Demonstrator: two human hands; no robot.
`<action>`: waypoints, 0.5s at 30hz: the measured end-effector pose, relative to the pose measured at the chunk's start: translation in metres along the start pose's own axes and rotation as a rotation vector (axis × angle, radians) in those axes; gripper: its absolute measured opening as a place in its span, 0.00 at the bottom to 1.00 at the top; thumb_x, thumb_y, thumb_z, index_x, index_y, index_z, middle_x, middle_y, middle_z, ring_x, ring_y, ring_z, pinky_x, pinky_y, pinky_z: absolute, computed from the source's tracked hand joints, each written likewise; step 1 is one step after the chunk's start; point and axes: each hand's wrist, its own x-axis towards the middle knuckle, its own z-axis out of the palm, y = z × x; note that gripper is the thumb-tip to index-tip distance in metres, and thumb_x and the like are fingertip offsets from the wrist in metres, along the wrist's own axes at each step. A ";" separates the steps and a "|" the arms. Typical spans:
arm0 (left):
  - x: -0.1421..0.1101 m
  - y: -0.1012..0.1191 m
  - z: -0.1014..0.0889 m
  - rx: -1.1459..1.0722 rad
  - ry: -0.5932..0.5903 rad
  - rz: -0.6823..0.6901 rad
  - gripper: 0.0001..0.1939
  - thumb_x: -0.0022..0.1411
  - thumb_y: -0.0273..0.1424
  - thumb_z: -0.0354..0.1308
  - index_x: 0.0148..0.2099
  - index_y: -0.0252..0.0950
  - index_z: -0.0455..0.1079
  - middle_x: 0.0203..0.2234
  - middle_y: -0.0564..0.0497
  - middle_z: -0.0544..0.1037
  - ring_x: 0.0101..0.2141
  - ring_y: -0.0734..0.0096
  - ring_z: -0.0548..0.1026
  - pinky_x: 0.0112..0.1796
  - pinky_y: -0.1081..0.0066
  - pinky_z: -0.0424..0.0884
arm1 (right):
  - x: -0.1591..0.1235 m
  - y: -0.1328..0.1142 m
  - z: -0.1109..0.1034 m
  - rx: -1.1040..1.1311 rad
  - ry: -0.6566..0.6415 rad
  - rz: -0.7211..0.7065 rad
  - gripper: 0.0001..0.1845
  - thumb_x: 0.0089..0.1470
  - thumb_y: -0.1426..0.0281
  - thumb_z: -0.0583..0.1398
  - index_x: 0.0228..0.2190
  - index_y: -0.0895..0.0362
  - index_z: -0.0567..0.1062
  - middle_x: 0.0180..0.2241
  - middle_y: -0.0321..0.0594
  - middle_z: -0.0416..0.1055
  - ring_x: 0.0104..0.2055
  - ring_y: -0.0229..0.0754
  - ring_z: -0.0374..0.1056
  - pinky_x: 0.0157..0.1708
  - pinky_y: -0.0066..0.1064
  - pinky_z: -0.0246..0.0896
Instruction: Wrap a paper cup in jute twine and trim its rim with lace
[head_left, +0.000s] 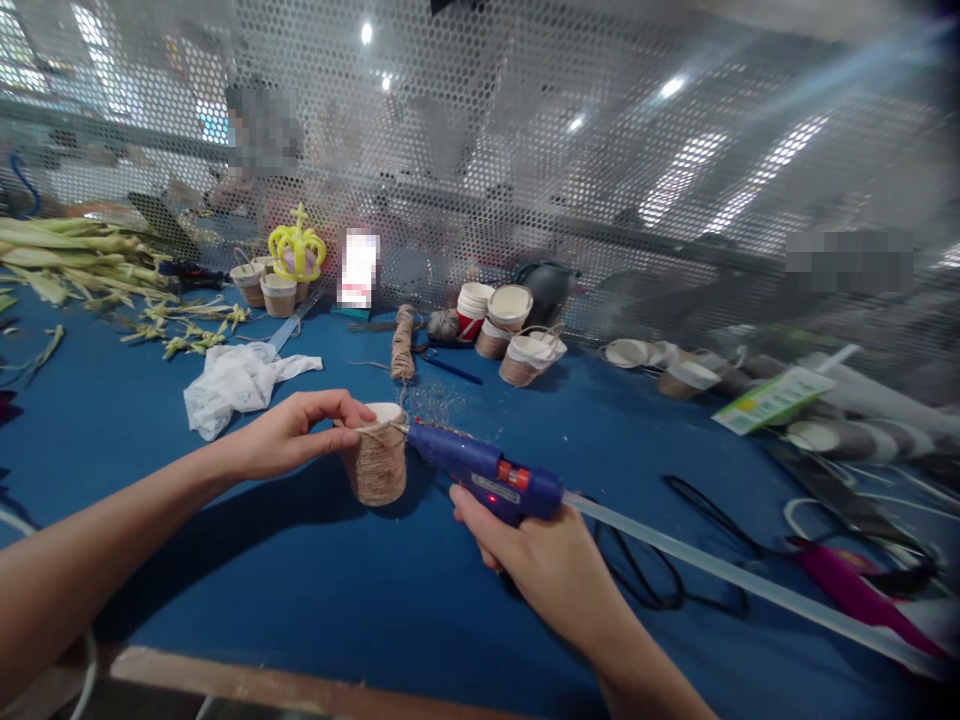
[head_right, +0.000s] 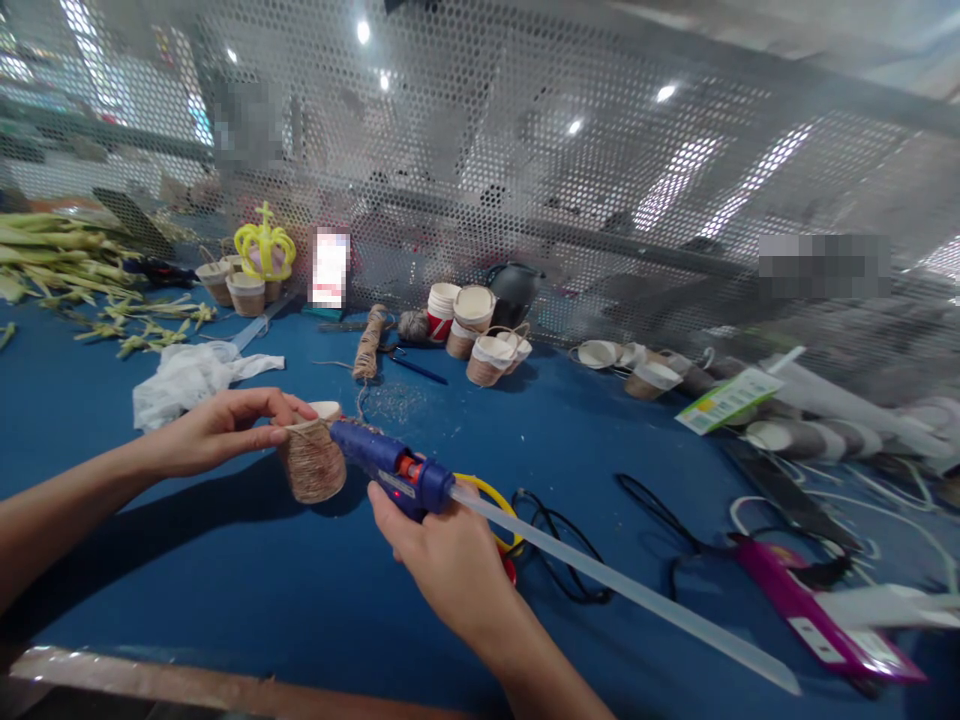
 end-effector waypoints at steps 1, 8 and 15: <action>0.000 0.000 0.000 0.002 0.000 -0.001 0.12 0.60 0.37 0.52 0.31 0.33 0.63 0.39 0.44 0.73 0.46 0.63 0.68 0.46 0.64 0.63 | 0.000 -0.001 0.000 -0.002 -0.006 -0.002 0.17 0.53 0.64 0.52 0.23 0.56 0.77 0.10 0.34 0.66 0.14 0.37 0.63 0.17 0.26 0.60; 0.000 0.002 0.001 0.029 0.011 0.007 0.13 0.60 0.38 0.52 0.30 0.33 0.62 0.38 0.44 0.73 0.45 0.62 0.69 0.45 0.65 0.63 | 0.000 -0.010 -0.004 -0.162 -0.045 -0.120 0.18 0.54 0.69 0.49 0.29 0.55 0.79 0.16 0.40 0.72 0.22 0.42 0.69 0.24 0.31 0.63; 0.000 0.000 0.001 0.015 0.009 0.012 0.12 0.61 0.37 0.51 0.31 0.33 0.63 0.39 0.44 0.73 0.46 0.63 0.68 0.45 0.64 0.63 | 0.000 -0.011 0.001 -0.132 -0.004 -0.096 0.14 0.51 0.68 0.53 0.34 0.52 0.78 0.27 0.43 0.76 0.35 0.49 0.71 0.29 0.35 0.65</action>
